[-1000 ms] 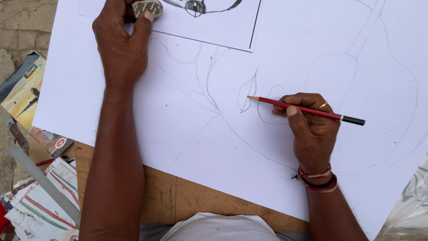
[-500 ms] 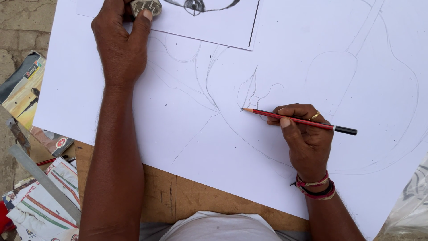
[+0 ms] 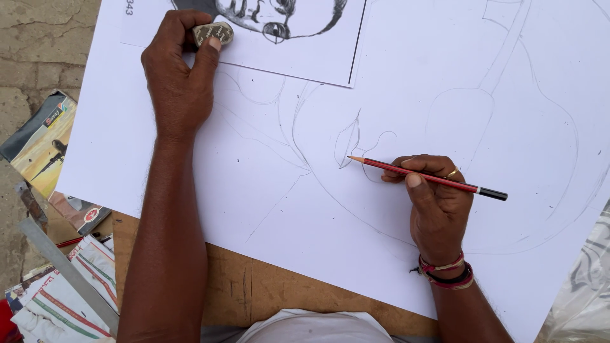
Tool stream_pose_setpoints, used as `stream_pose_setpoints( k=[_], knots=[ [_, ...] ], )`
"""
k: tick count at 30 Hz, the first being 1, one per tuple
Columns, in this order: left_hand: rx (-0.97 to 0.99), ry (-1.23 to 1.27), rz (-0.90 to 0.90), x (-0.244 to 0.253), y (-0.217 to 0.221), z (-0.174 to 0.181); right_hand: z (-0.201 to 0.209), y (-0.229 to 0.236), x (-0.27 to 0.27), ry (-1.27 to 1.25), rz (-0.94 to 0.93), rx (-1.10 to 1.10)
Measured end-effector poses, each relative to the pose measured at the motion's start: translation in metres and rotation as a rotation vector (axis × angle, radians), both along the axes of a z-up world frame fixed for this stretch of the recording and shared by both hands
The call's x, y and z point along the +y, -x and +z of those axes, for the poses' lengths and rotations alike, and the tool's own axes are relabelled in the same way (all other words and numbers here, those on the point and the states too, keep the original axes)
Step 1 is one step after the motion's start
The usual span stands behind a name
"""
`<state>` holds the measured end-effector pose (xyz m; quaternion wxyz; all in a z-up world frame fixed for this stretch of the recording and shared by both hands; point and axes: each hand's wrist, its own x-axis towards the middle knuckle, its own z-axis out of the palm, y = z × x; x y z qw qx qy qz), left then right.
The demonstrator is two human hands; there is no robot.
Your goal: Sketching a portrait of a person on a large sheet of paper using a pencil and a reference image.
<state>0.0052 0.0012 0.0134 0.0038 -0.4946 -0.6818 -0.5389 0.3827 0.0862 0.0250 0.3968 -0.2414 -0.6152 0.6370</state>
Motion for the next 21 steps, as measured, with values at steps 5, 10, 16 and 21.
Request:
stream_pose_setpoints(
  k=[5, 10, 16, 21],
  knots=[
    [-0.034, 0.020, 0.009, 0.001, -0.003, 0.008, 0.006, 0.011, -0.006, -0.076, -0.090, -0.006],
    [-0.062, 0.080, -0.002, -0.007, -0.017, 0.015, 0.014, 0.022, 0.002, -0.304, -0.213, -0.219],
    [-0.045, 0.089, 0.089, -0.007, -0.037, 0.018, 0.030, 0.043, 0.029, -0.716, -0.150, -0.595],
    [0.129, 0.257, -0.164, -0.001, -0.103, 0.055, 0.031, 0.062, 0.064, -0.789, 0.041, -0.608]
  ],
)
